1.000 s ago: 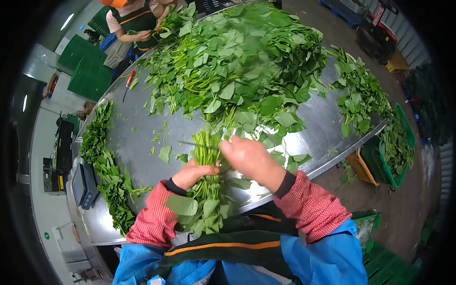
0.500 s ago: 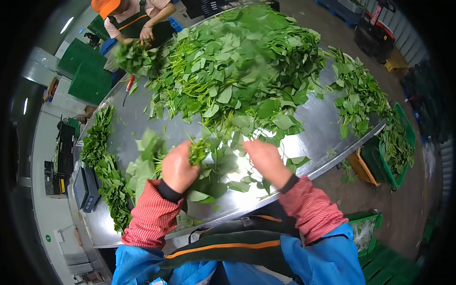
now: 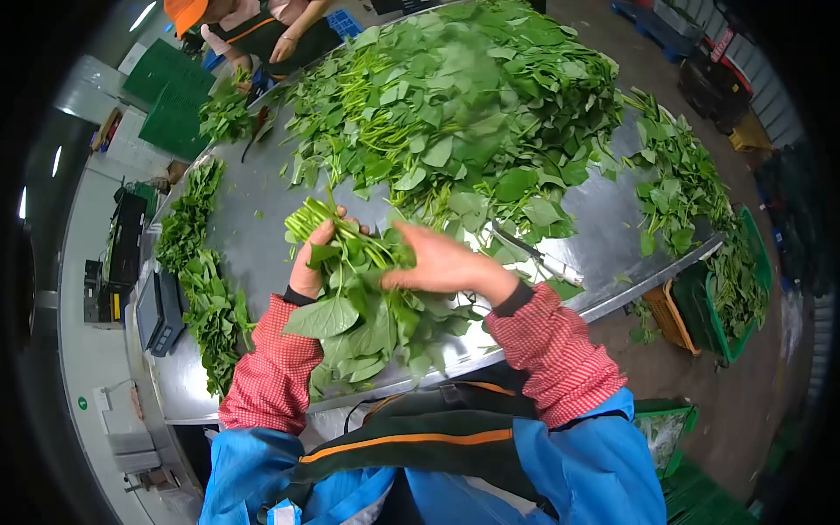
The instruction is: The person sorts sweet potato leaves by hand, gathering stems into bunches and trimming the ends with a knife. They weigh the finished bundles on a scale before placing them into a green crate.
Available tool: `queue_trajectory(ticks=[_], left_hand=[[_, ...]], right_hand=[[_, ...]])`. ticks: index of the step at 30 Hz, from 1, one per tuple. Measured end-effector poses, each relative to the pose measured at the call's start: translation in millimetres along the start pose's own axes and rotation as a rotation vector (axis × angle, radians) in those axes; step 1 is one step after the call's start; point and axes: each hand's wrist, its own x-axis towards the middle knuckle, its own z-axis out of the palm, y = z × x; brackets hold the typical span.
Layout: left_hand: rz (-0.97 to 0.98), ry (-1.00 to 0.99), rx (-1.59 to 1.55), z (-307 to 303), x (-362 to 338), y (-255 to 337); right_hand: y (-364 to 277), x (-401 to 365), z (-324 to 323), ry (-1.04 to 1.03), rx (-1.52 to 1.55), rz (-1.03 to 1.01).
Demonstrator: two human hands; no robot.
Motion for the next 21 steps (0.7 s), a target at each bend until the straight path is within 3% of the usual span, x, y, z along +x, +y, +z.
queue_trajectory(ticks=[2, 3, 6, 7, 10, 11, 14, 16, 18, 19, 21], left_hand=[[0.009, 0.013, -0.011, -6, 4, -1], [-0.009, 0.033, -0.025, -8, 5, -5], [-0.215, 0.128, -0.058, -18, 2, -13], [-0.260, 0.218, 0.103, -24, 1, -16], [-0.096, 0.047, 0.477, -40, -6, -14], [-0.267, -0.007, 0.418, -32, -22, 1], [-0.226, -0.062, 0.500, -41, -60, -6], [-0.076, -0.144, 0.654, -45, -72, -26], [-0.292, -0.162, 0.654, -20, -74, -24], [-0.215, -0.074, 0.660, -12, -77, -35], [-0.016, 0.072, 0.785, -13, -82, -59]], right_hand=[[5, 7, 22, -0.228, 0.261, -0.022], [12, 7, 41, -0.194, 0.429, -0.079], [11, -3, 70, -0.202, 0.954, 0.068], [18, -5, 78, -0.197, 1.031, 0.115], [38, -9, 97, -0.139, 1.223, 0.207], [44, -9, 101, -0.091, 1.276, 0.186], [42, -6, 93, -0.005, 1.259, 0.090], [33, -2, 94, 0.046, 1.167, 0.080], [33, 6, 107, 0.073, 1.053, 0.059], [40, 9, 118, 0.058, 0.997, 0.062], [36, 14, 122, -0.063, 1.193, 0.109]])
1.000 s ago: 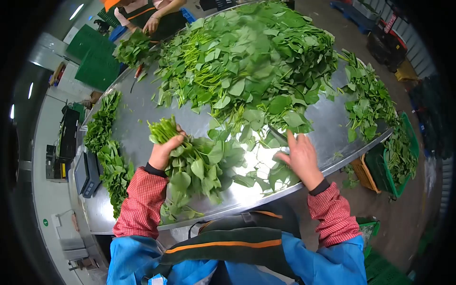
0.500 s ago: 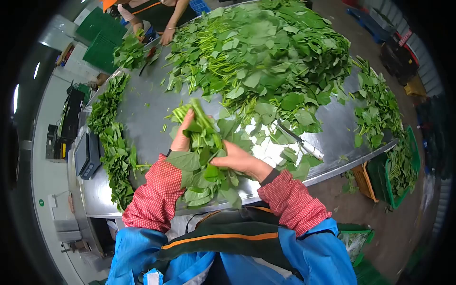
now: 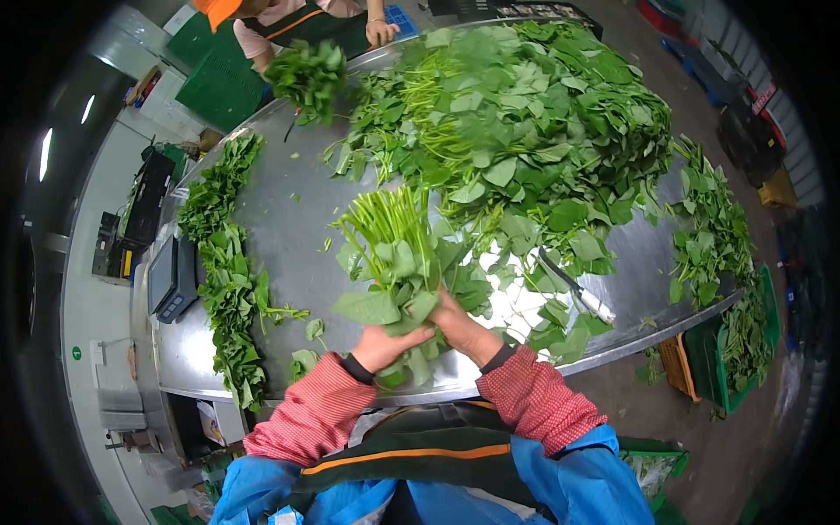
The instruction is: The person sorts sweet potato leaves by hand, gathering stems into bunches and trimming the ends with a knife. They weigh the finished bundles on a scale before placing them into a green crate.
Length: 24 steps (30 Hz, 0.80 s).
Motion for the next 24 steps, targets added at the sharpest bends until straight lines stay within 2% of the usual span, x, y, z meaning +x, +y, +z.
queue_trajectory(ticks=[1, 2, 5, 6, 7, 8, 9, 10, 11, 13, 15, 16, 17, 18, 19, 21, 22, 23, 24], left_hand=[[0.090, 0.100, 0.115, 1, 5, -26], [0.178, 0.200, 0.229, 0, 7, -31], [0.394, 0.417, 0.920, -17, 0, -18], [0.369, 0.412, 0.780, -25, 3, -29], [0.348, 0.413, 0.638, -34, 6, -40], [0.368, 0.479, 0.676, -29, -4, -12], [0.377, 0.510, 0.675, -27, -7, -7], [0.386, 0.540, 0.674, -26, -11, -2], [0.354, 0.523, 0.685, -31, -7, -15], [0.286, 0.483, 0.708, -45, -3, -34], [0.304, 0.460, 0.306, -56, -5, -31], [0.291, 0.459, 0.511, -71, -6, -23], [0.273, 0.457, 0.715, -91, -8, -20], [0.199, 0.393, 0.764, -107, -11, -28], [0.143, 0.312, 0.868, -127, -7, -70], [0.157, 0.414, 0.629, -124, -18, -71], [0.025, 0.397, 0.504, -125, -24, -64], [0.190, 0.148, 0.742, -140, -22, -71], [0.280, 0.123, 0.872, -145, -28, -79]], right_hand=[[2, 1, 3, -0.040, 0.097, 0.055], [0, -2, 4, -0.046, 0.105, 0.013], [-30, 14, 12, -0.170, -0.486, 0.067], [-48, 4, 23, -0.095, -0.584, 0.134], [-39, 6, 18, -0.210, -0.409, 0.176], [-18, 8, 6, -0.324, -0.233, 0.219], [2, 8, -1, -0.434, -0.053, 0.263], [14, 5, -1, -0.387, 0.002, 0.240], [23, 1, 1, -0.342, 0.056, 0.214], [29, -4, 5, -0.299, -0.344, 0.214], [22, -5, 7, -0.294, -0.682, 0.249], [0, -9, 16, -0.315, -0.819, 0.291], [-18, -16, 23, -0.261, -1.029, 0.433], [-35, -24, 29, -0.234, -1.232, 0.594], [-13, -30, 0, -0.248, -1.241, 0.351], [-39, -43, -7, -0.226, -1.429, 0.344], [-51, -46, -11, -0.098, -1.387, 0.293], [-58, -50, -16, 0.017, -1.336, 0.260], [-64, -49, -22, 0.110, -1.052, 0.201]])
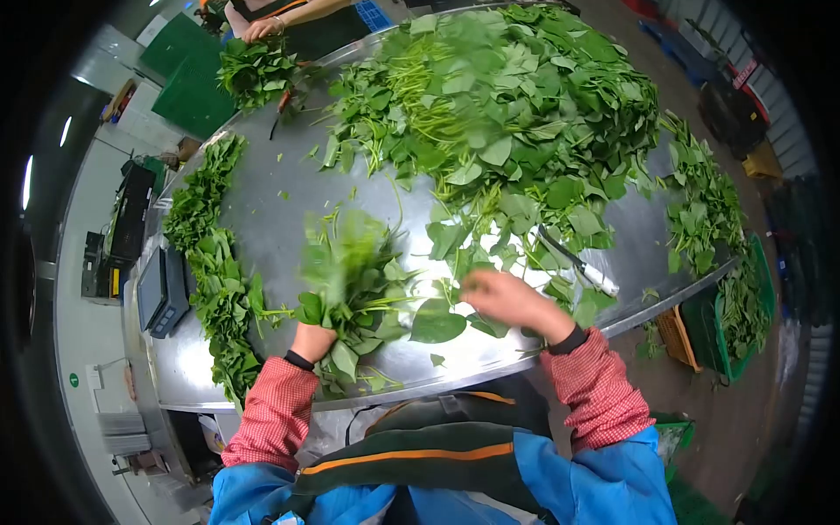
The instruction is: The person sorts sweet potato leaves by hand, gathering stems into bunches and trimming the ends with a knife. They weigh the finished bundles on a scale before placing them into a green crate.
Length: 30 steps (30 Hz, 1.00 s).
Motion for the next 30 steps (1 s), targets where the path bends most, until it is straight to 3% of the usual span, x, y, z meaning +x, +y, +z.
queue_trajectory(ticks=[1, 3, 4, 5, 6, 8, 11, 13, 15, 17, 18, 19, 21, 24, 25, 27, 29, 30], left_hand=[[0.105, 0.010, 0.127, -7, -2, 3], [-0.093, -0.051, -0.264, -1, -18, -20], [-0.060, 0.054, -0.326, -6, -12, -6], [-0.028, 0.162, -0.389, -8, -9, 2], [-0.041, 0.068, -0.239, -11, -14, -4], [-0.099, 0.181, -0.404, -8, -15, -1], [-0.175, 0.269, -0.527, -10, -25, 2], [-0.195, 0.217, -0.461, -14, -32, 3], [-0.191, 0.164, -0.398, -16, -38, 4], [-0.176, 0.119, -0.348, -16, -41, 4], [-0.171, 0.098, -0.329, -16, -42, 3], [-0.169, 0.071, -0.305, -16, -43, 1], [-0.159, 0.001, -0.231, -17, -48, -1], [-0.203, -0.013, -0.101, -39, -47, 35], [-0.251, -0.012, -0.237, -39, -50, 32], [-0.348, -0.002, -0.511, -38, -61, 24], [-0.390, -0.045, -0.823, -58, -53, 60], [-0.366, -0.086, -0.745, -60, -57, 58]], right_hand=[[-1, 5, -9, 0.075, 0.289, -0.010], [-13, 20, -17, 0.337, 0.242, -0.098], [-20, 23, -13, 0.470, 0.221, -0.136], [-29, 24, -7, 0.449, 0.174, -0.161], [-41, 28, 0, 0.427, 0.125, -0.189], [-61, 26, 13, 0.330, 0.037, -0.285], [-67, 38, 12, 0.182, 0.270, -0.315], [-69, 38, -5, 0.322, 0.393, -0.323], [-74, 38, 0, 0.361, 0.130, -0.309], [-84, 35, 26, 0.209, -0.210, -0.270], [-86, 34, 35, 0.138, -0.275, -0.442], [-87, 37, 45, 0.184, -0.224, -0.544], [-87, 37, 43, 0.356, 0.153, -0.498], [-76, 32, -5, 0.314, 0.735, -0.430], [-75, 20, -25, 0.244, 0.888, -0.359], [-53, 17, -50, 0.251, 1.139, -0.464], [-33, 25, -54, 0.257, 0.502, -0.344], [-27, 32, -41, 0.261, 0.078, -0.313]])
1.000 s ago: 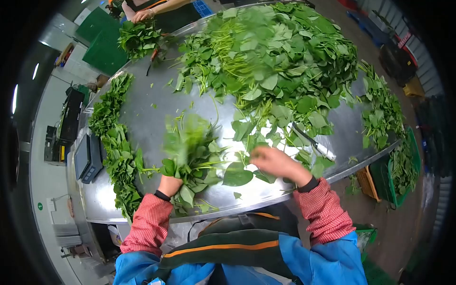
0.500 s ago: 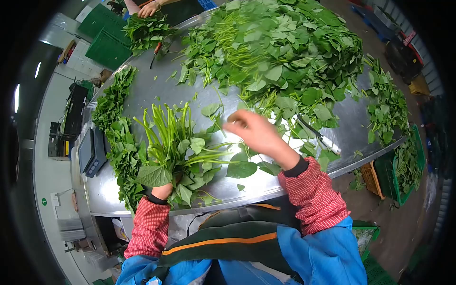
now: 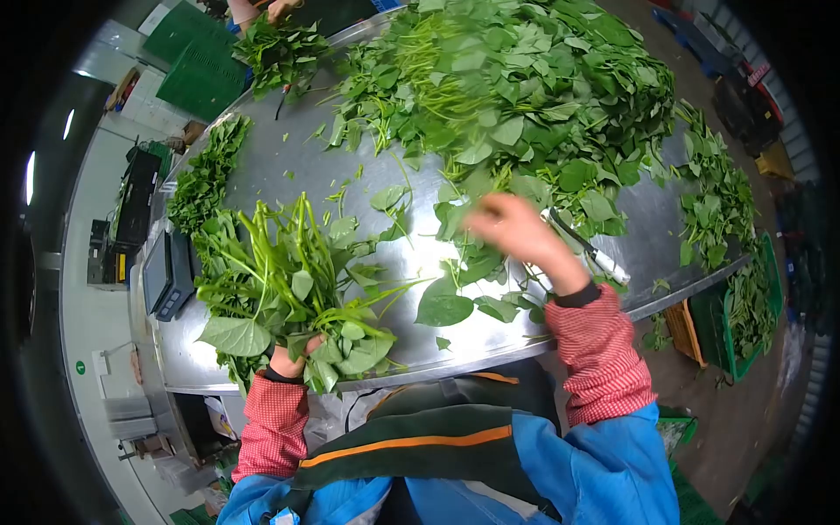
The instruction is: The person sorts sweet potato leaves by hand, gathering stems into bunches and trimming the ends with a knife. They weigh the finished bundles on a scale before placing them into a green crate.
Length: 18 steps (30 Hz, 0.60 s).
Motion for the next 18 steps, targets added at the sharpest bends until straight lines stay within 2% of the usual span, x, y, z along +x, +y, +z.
queue_trajectory(ticks=[1, 3, 5, 6, 7, 8, 11, 13, 15, 16, 17, 18], left_hand=[[0.013, -0.037, 0.088, -3, -1, -1], [0.052, -0.120, 0.122, -6, 3, -7], [0.035, -0.204, 0.138, 1, 7, 2], [0.028, -0.215, -0.008, 9, 9, 14], [0.147, -0.221, 0.125, 13, 12, 19], [0.117, -0.196, 0.028, 15, 11, 20], [-0.093, -0.119, -0.515, 15, 14, 5], [-0.276, -0.077, -0.963, 14, 22, -9], [0.170, -0.069, 0.144, 5, 23, 9], [0.382, -0.054, 0.701, 2, 23, 18], [0.389, 0.019, 0.742, 4, 23, 22], [0.395, 0.092, 0.784, 6, 23, 26]], right_hand=[[-1, 2, 10, -0.058, -0.418, -0.014], [-20, 8, 33, -0.172, -0.276, -0.075], [-44, 15, 65, -0.222, -0.104, -0.251], [-56, 16, 76, -0.306, -0.069, -0.231], [-66, 16, 80, -0.392, -0.036, -0.213], [-70, 18, 80, -0.416, 0.006, -0.150], [-34, 30, 52, -0.319, 0.101, -0.190], [-32, 26, 22, -0.061, 0.353, -0.126], [-37, 15, -21, 0.030, 0.759, 0.188], [-37, 9, -28, 0.151, 0.908, 0.078], [-35, 4, -33, 0.270, 1.056, -0.034], [-23, 1, -43, 0.214, 1.066, -0.033]])
